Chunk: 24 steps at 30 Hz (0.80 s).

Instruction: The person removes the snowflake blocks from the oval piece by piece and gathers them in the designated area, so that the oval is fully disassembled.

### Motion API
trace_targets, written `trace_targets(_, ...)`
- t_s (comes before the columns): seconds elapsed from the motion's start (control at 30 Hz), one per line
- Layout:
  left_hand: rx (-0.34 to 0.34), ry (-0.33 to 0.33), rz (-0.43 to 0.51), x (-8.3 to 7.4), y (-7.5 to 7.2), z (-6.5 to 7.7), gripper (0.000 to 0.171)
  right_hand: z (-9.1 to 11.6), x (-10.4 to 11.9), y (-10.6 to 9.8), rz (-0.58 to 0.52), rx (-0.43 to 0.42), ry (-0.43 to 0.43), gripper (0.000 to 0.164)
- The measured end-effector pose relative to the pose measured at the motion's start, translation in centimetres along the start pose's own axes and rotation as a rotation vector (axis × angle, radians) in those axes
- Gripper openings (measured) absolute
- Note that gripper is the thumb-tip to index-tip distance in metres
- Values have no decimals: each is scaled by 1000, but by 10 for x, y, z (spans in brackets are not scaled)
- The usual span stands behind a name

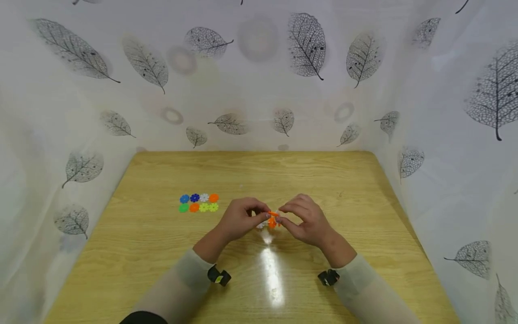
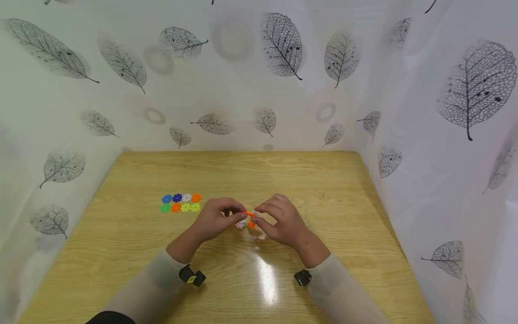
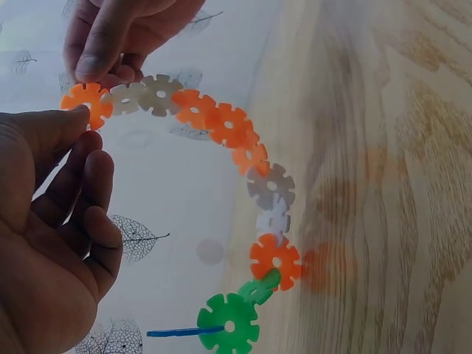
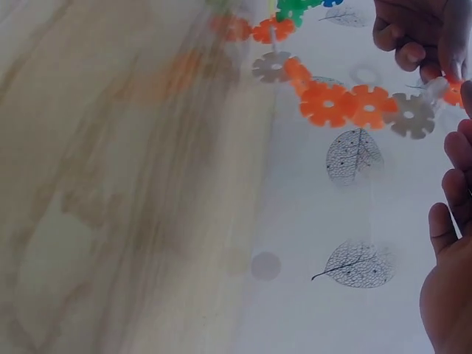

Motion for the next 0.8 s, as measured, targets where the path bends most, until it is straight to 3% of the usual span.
trace_targets(0.3, -5, -71, 67, 5, -2, 3, 8, 20, -24, 18, -37, 206, 252, 55)
trace_targets(0.8, -35, -41, 74, 4, -7, 3, 6, 9, -12, 22, -10, 127, 121, 36)
Point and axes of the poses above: each hand's wrist, its own z-axis away from the middle knuckle, its own y-axis out of the palm, x = y × z, the point moved 10 cm from there along -z, towards the middle knuckle, and after that the axes turned 7 degrees about -x, right-handed, at the moved point
